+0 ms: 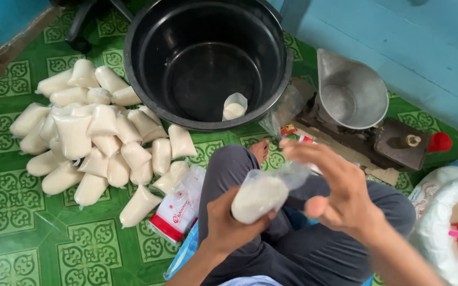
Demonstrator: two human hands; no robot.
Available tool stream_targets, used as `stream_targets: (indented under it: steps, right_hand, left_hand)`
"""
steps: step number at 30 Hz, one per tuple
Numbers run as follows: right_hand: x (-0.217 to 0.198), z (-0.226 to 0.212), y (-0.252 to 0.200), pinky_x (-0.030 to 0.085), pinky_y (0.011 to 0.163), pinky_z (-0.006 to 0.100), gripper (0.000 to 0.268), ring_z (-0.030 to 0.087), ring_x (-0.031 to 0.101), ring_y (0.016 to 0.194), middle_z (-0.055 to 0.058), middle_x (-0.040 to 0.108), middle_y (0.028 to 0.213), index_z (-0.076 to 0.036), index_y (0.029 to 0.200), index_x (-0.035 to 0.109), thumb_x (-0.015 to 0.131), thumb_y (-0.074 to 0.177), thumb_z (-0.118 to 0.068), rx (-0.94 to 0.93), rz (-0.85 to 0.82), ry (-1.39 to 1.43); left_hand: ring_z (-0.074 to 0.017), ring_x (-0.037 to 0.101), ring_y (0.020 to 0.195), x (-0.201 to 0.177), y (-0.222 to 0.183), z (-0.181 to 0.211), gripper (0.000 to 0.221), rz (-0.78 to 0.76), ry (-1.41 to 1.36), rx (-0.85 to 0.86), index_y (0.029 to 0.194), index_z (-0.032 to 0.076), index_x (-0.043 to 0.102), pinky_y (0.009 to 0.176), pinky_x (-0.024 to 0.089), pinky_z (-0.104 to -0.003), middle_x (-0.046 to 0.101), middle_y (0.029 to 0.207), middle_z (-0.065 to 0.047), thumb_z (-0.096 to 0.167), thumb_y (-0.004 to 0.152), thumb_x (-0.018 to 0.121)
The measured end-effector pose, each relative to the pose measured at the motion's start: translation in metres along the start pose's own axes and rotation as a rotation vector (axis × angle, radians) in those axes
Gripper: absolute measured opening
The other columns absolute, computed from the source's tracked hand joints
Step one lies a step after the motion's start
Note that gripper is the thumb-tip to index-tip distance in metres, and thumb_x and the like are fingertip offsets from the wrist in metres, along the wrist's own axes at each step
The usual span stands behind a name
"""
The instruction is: The person is organizing and tying filled plastic bags of food items, placing them into a large black basin.
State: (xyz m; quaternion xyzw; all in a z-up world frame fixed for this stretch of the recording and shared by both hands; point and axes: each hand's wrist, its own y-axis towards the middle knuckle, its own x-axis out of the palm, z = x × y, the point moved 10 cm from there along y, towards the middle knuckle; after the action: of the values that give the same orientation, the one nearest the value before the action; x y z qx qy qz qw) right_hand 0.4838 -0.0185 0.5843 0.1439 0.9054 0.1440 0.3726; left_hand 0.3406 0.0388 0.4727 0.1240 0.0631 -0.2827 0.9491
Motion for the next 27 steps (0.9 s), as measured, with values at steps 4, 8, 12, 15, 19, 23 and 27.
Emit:
stream_targets:
  steps: [4,8,12,15,19,23,27]
  right_hand:
    - [0.038,0.064,-0.049,0.047,0.104,0.039,0.076,0.026,0.056,0.119,0.017,0.045,0.146,0.001,0.140,0.035,0.036,0.099,-0.063,0.108,0.319,0.299]
    - [0.131,0.134,-0.107,0.035,0.108,0.044,0.075,0.030,0.039,0.136,0.017,0.037,0.150,-0.001,0.146,0.029,0.033,0.097,-0.059,0.443,0.463,0.751]
    - [0.237,0.159,-0.156,0.028,0.112,0.042,0.082,0.029,0.035,0.141,0.015,0.036,0.155,-0.001,0.151,0.028,0.028,0.094,-0.060,0.678,0.455,1.583]
    - [0.237,0.146,-0.144,0.040,0.103,0.042,0.078,0.030,0.050,0.126,0.016,0.048,0.145,-0.006,0.150,0.032,0.025,0.094,-0.060,0.751,0.483,1.608]
    - [0.224,0.144,-0.117,0.040,0.102,0.042,0.076,0.030,0.051,0.125,0.016,0.049,0.143,-0.006,0.149,0.034,0.026,0.095,-0.059,0.725,0.450,1.554]
    - [0.200,0.147,-0.088,0.041,0.101,0.042,0.071,0.030,0.053,0.122,0.017,0.052,0.138,-0.005,0.145,0.039,0.028,0.095,-0.055,0.689,0.374,1.405]
    - [0.176,0.150,-0.062,0.042,0.100,0.043,0.067,0.030,0.054,0.118,0.018,0.055,0.132,-0.004,0.141,0.043,0.030,0.096,-0.051,0.651,0.294,1.257]
  left_hand:
    - [-0.0155,0.069,0.061,-0.001,0.009,-0.009,0.041,0.125,-0.014,0.049,0.097,0.000,0.069,0.055,0.055,-0.026,0.075,0.080,-0.008,0.014,0.062,0.085]
    - [-0.0161,0.069,0.065,-0.003,0.017,-0.013,0.041,0.203,-0.089,0.099,0.100,-0.002,0.065,0.057,0.056,-0.027,0.074,0.084,-0.010,0.017,0.067,0.082]
    - [-0.0184,0.069,0.068,0.000,0.022,-0.016,0.044,0.209,-0.113,0.119,0.105,-0.002,0.063,0.059,0.057,-0.029,0.073,0.088,-0.011,0.016,0.068,0.079]
    - [-0.0172,0.067,0.066,0.004,0.018,-0.025,0.040,0.204,-0.114,0.087,0.101,0.001,0.063,0.058,0.055,-0.028,0.071,0.084,-0.009,0.015,0.068,0.081]
    - [-0.0231,0.071,0.083,-0.001,0.019,-0.011,0.057,0.169,-0.060,0.148,0.113,0.000,0.058,0.074,0.058,-0.032,0.070,0.102,-0.012,0.009,0.063,0.083]
    - [-0.0315,0.065,0.111,-0.007,0.022,0.009,0.075,-0.043,-0.056,0.220,0.129,0.000,0.047,0.095,0.054,-0.040,0.059,0.127,-0.018,0.024,0.067,0.081]
    - [-0.0243,0.066,0.104,-0.018,0.027,-0.007,0.090,-0.168,-0.074,0.209,0.134,0.008,0.047,0.094,0.051,-0.039,0.065,0.116,-0.011,0.036,0.058,0.087]
